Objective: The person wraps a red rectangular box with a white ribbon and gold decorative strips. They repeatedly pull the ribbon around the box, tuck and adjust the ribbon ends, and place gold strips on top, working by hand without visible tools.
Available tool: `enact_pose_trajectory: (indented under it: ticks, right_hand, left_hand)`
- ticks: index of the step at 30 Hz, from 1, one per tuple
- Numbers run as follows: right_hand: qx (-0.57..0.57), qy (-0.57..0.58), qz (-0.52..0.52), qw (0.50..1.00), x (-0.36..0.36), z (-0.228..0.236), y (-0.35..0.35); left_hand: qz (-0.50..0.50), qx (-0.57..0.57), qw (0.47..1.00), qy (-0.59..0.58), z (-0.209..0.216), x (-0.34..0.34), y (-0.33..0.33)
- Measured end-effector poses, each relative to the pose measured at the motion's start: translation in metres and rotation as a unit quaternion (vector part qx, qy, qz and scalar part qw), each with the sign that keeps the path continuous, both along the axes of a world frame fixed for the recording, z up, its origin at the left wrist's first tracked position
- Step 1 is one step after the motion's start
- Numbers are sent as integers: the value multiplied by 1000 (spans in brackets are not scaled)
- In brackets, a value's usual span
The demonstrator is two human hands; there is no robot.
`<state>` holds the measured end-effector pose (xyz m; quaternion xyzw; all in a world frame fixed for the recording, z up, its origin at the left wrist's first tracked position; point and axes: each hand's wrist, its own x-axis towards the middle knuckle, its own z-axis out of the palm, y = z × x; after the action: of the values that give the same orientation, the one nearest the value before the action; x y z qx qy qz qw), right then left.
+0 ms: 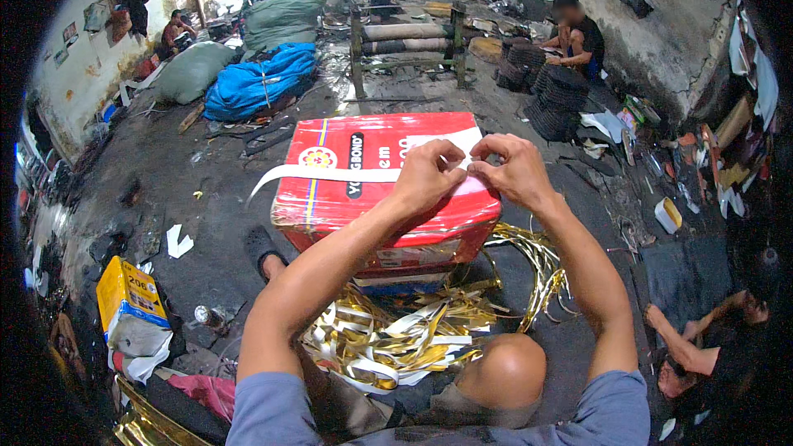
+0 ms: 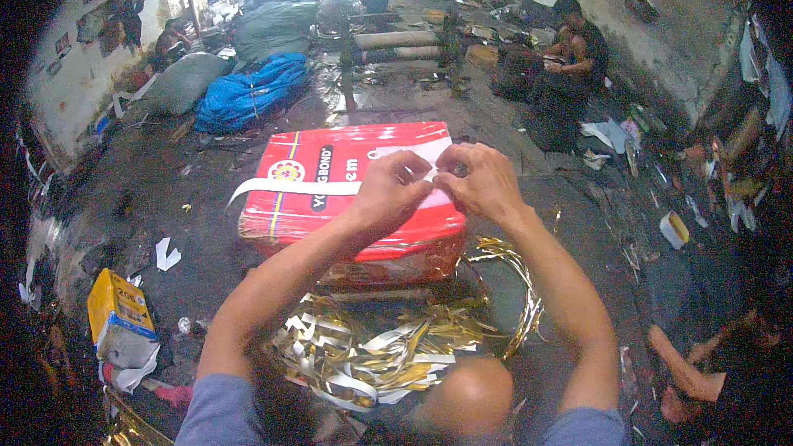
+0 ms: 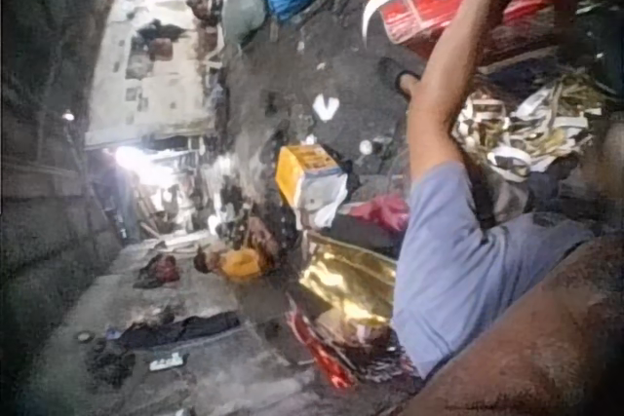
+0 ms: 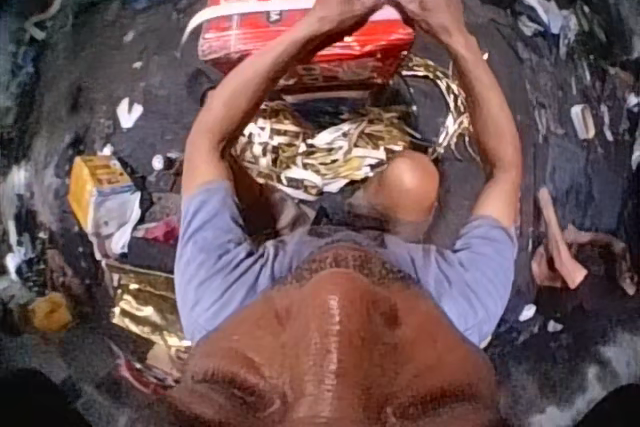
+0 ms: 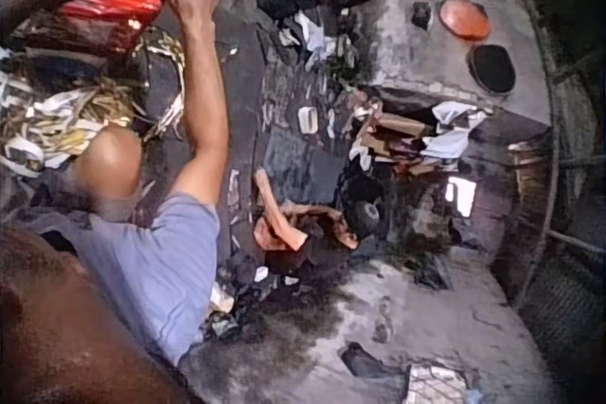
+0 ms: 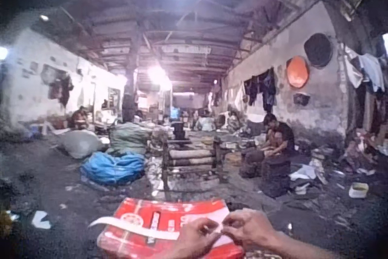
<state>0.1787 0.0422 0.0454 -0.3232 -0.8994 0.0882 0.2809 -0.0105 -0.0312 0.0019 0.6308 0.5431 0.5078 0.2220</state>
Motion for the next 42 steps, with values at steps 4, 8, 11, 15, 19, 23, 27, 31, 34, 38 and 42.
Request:
enact_pose_trajectory:
  ticks: [4,8,11,15,19,23,27,31,34,38,42]
  right_hand:
    - [105,-1,67,992,12,0,-3]
    - [123,-27,94,988,19,-1,-2]
    - [126,-45,109,985,16,0,-2]
    - [73,-50,135,987,17,6,4]
    - [-13,27,111,993,18,0,14]
    - [-32,82,59,994,13,-10,3]
    - [-82,162,21,983,6,-34,5]
    - [-265,255,24,929,1,-49,14]
    - [-283,273,12,919,-1,-57,25]
    - [-266,299,-4,916,-4,-55,18]
    - [-266,293,-41,917,0,-61,10]
  left_hand:
    - [24,65,997,31,-7,2,2]
    - [20,135,985,103,-10,5,2]
    - [1,135,985,109,-10,-1,-1]
    - [-15,78,995,52,-5,-7,0]
    - [2,70,997,18,-7,1,5]
    - [13,60,998,19,-9,-3,8]
    - [22,70,997,29,-11,-2,11]
    - [28,59,994,87,-3,-7,18]
    - [6,20,992,121,12,-5,27]
    - [-51,18,986,155,18,-18,34]
    - [-79,91,987,103,9,-13,38]
